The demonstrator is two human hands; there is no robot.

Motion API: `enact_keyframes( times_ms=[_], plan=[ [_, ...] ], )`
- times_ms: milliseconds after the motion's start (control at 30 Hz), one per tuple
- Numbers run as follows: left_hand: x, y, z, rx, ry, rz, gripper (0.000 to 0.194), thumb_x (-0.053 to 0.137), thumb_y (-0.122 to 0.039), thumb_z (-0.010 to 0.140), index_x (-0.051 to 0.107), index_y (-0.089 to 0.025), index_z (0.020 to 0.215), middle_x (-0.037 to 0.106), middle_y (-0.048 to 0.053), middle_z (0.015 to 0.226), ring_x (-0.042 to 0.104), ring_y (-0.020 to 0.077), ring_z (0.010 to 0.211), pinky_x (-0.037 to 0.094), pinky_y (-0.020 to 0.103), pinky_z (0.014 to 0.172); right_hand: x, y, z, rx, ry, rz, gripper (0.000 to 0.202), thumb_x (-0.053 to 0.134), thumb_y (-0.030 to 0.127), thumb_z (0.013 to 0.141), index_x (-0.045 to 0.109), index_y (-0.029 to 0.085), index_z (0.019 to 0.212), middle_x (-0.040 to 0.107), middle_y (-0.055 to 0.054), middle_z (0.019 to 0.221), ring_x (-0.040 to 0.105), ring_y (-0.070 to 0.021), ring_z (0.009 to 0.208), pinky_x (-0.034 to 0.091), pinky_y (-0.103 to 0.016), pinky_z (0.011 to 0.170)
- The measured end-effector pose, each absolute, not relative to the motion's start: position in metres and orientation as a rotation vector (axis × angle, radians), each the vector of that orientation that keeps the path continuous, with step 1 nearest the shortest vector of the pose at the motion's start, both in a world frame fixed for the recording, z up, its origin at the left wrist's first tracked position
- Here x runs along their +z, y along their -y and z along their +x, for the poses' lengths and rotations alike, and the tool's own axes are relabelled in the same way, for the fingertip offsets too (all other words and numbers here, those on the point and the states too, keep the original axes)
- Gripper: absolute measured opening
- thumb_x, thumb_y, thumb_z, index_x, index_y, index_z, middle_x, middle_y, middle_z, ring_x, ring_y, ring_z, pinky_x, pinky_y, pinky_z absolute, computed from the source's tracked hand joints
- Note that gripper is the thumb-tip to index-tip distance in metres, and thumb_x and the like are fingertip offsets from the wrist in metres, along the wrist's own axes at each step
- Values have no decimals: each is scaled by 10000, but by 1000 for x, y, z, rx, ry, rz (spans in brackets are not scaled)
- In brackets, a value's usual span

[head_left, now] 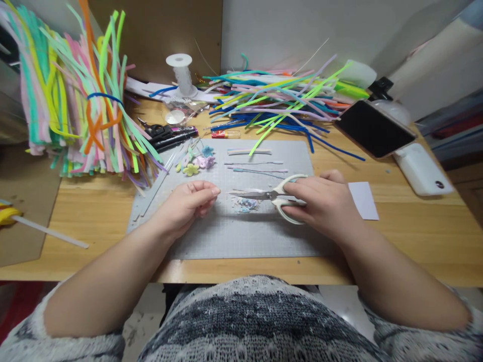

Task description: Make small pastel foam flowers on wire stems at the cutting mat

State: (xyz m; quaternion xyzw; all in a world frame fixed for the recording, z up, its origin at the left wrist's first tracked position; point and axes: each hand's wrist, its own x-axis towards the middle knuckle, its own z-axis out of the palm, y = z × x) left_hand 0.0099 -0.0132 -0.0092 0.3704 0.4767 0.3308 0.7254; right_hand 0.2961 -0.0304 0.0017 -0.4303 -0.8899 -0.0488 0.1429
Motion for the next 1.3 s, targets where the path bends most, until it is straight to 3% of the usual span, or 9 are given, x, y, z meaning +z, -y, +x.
enact_keyframes(
  times_ms=[567, 833, 1300],
  plan=[
    [-8, 16, 12, 793, -1169, 944, 205, 702, -287, 714, 560, -151, 656, 454, -63, 471, 343, 44, 430, 246, 189, 445, 3, 32, 295, -116, 2583, -1249, 185, 544, 376, 912, 608, 204, 890, 701, -2, 736, 597, -156, 652, 256, -338, 696],
    [-4, 18, 14, 845, -1353, 1204, 217, 720, -340, 710, 624, -150, 755, 575, -26, 580, 486, 85, 509, 380, 216, 519, 4, 32, 295, -106, 2612, -1281, 155, 544, 353, 907, 610, 216, 881, 717, -6, 758, 598, -159, 670, 252, -338, 696],
    [-1, 24, 16, 875, -1468, 1423, 96, 661, -249, 765, 657, -154, 746, 679, 15, 699, 598, 119, 639, 453, 232, 613, 4, 32, 296, -56, 2617, -1275, 134, 570, 348, 886, 597, 217, 872, 711, 10, 743, 600, -149, 660, 247, -326, 697]
  ],
)
